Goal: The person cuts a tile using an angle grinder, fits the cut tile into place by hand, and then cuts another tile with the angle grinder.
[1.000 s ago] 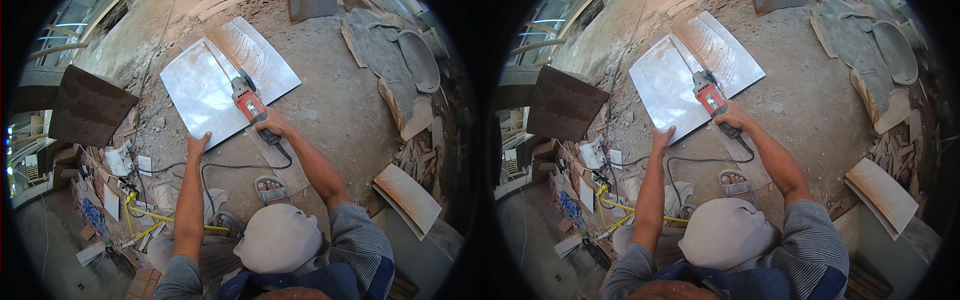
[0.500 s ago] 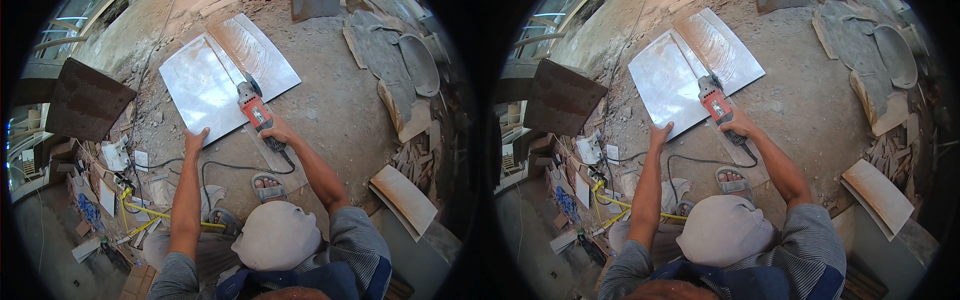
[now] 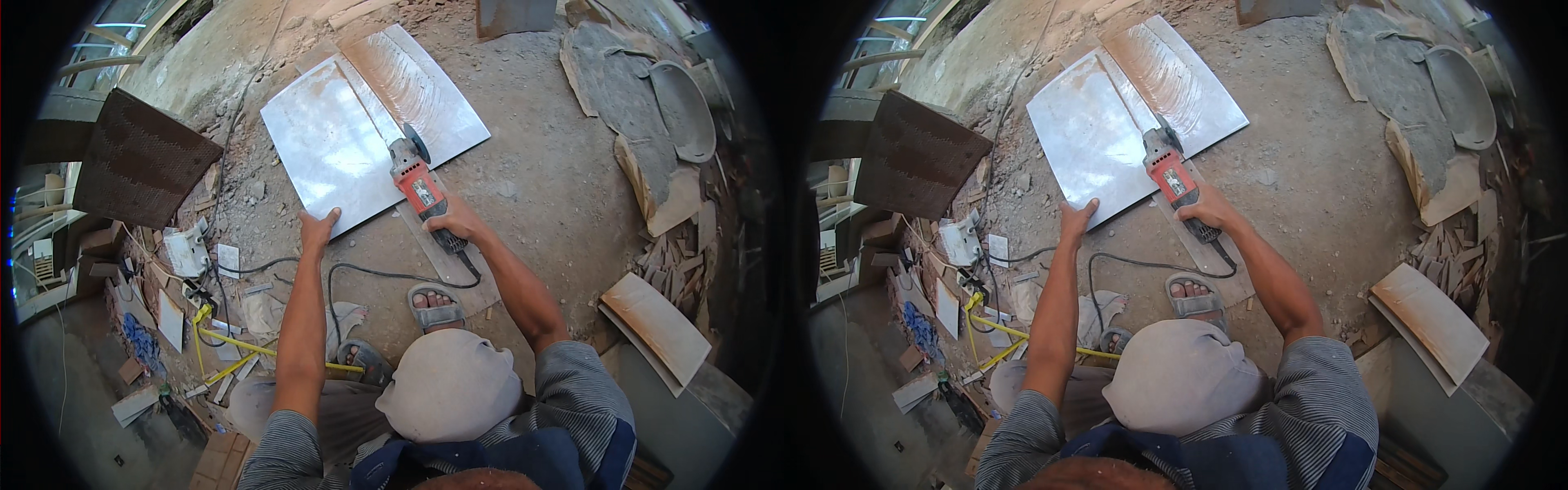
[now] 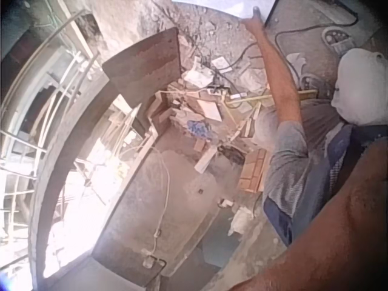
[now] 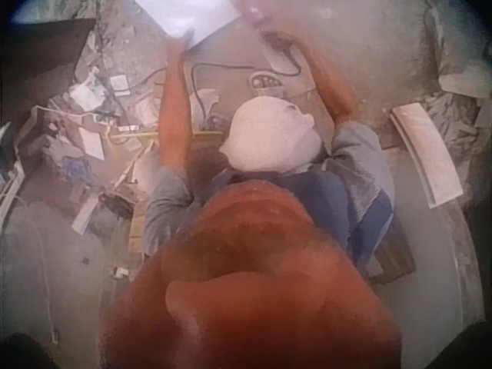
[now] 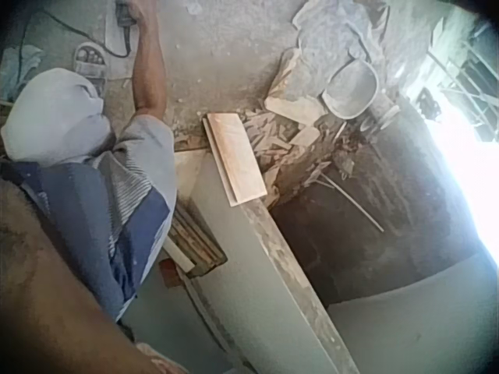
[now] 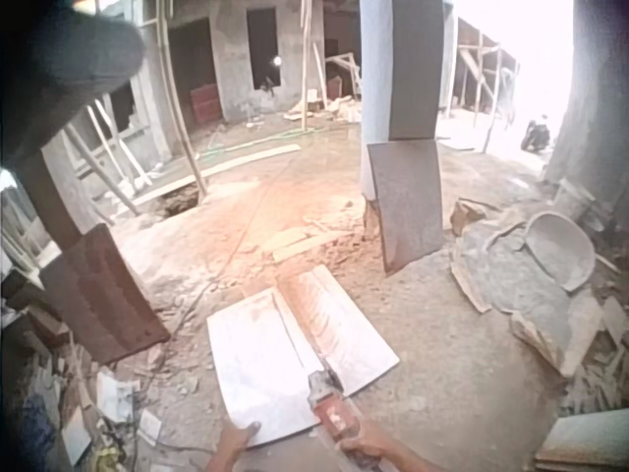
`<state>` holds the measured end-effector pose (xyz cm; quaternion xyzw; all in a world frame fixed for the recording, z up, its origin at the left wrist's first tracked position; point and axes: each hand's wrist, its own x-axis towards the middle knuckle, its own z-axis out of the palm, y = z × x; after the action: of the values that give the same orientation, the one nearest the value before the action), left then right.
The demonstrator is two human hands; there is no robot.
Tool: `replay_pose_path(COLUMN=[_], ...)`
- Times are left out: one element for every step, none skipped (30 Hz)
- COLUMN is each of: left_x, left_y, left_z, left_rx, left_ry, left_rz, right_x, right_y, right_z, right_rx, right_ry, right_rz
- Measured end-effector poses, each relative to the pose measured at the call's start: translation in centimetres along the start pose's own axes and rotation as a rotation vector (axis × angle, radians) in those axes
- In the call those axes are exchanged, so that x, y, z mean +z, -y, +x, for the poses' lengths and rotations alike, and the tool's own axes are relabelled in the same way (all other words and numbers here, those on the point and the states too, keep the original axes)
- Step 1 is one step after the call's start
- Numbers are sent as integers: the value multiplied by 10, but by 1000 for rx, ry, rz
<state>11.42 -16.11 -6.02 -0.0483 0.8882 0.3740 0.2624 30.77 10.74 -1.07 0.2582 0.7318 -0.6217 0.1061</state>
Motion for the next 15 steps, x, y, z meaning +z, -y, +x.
replay_pose_path(left_x=[0, 0, 0, 0, 1, 1, 1, 1, 1, 2, 2, 1, 1, 0, 1], left_y=[0, 0, 0, 1, 1, 2, 2, 3, 3, 4, 4, 4, 4, 4, 4], left_z=[0, 1, 1, 2, 2, 2, 3, 3, 3, 3, 3, 3, 3, 3, 2], left_rx=[-4, -6, -9, -9, -3, 3, 3, 11, 19, 17, 14, 9, 5, 15, 25], left_ry=[5, 8, 12, 12, 1, -9, -10, 0, 9, 9, 8, 9, 4, 9, 16], left_rz=[-3, 2, 9, 9, 6, 2, 1, -11, -22, -25, -26, -33, -31, -43, -54], right_x=[0, -1, 0, 1, 1, 1, 1, 1, 2, 2, 2, 1, 1, 0, 1], right_y=[0, 1, 1, 2, 4, 6, 8, 10, 11, 11, 10, 8, 5, 1, -3], right_z=[-1, -1, 0, 1, 4, 8, 12, 14, 15, 16, 14, 10, 5, 2, -3], right_rx=[21, 17, 8, 1, 0, 7, 16, 13, 18, 30, 23, 11, -29, 1, 0], right_ry=[-9, 8, -2, -20, -11, 9, 13, 30, 34, 25, 41, 27, 7, 19, 19], right_rz=[-16, -10, 5, 13, 19, 40, 54, 59, 73, 79, 83, 60, 45, 33, 24])
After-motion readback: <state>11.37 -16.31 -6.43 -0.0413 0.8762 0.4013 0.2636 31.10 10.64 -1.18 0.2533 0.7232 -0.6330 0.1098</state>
